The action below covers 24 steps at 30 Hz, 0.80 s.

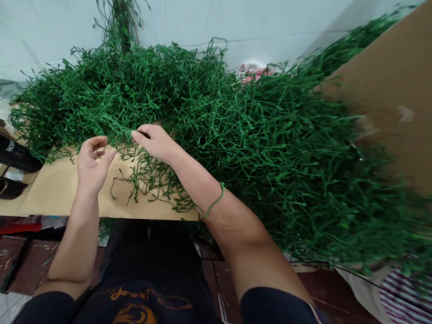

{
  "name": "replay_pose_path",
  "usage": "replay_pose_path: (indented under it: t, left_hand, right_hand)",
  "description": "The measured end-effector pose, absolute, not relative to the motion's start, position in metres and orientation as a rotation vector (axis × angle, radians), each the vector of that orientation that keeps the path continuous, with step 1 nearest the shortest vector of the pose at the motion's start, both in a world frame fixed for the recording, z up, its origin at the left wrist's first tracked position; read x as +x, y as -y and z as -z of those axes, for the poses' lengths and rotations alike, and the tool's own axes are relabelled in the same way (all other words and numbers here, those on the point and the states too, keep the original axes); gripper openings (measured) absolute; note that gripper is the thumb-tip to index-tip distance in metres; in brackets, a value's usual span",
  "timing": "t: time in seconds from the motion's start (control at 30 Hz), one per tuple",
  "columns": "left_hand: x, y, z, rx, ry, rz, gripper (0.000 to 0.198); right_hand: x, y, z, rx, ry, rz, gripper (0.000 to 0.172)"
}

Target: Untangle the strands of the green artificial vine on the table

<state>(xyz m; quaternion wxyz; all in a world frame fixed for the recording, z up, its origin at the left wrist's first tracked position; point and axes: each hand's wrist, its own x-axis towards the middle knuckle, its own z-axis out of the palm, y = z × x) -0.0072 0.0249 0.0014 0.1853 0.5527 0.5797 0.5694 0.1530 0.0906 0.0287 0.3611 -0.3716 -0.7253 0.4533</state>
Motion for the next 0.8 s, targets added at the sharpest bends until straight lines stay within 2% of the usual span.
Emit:
replay_pose_path:
  t: [0.03,0.1,0.17,0.37,0.57,0.7,0.8]
  left_hand:
    - [-0.007,-0.031,-0.003,1.535,-1.585,-1.567,0.042]
    - [-0.002,-0.041,-0.005,1.474,-1.443,-1.409,0.035]
    - [0.005,-0.045,-0.006,1.446,-1.329,-1.312,0.030]
    - [0.015,-0.033,-0.010,1.603,-1.303,-1.233,0.038]
    - [0.015,-0.035,-0.005,1.725,-1.381,-1.102,0.033]
    - [0.016,-0.036,0.001,1.706,-1.387,-1.111,0.031]
    - [0.017,-0.033,0.005,1.719,-1.403,-1.181,0.037]
  right_hand:
    - [0.150,-0.088,-0.031,-0.934,1.862,-1.191,0.034]
    - [0.146,-0.083,-0.035,-0.904,1.852,-1.235,0.042]
    - [0.145,-0.082,-0.038,-0.939,1.854,-1.211,0.045]
    - [0.155,-0.097,-0.041,-1.147,1.943,-1.011,0.036]
    - [0.154,-0.110,-0.048,-1.019,2.224,-1.210,0.043]
    - [0.140,-0.112,-0.052,-0.900,2.225,-1.342,0.029]
    - [0.129,-0.113,-0.052,-0.962,2.029,-1.303,0.024]
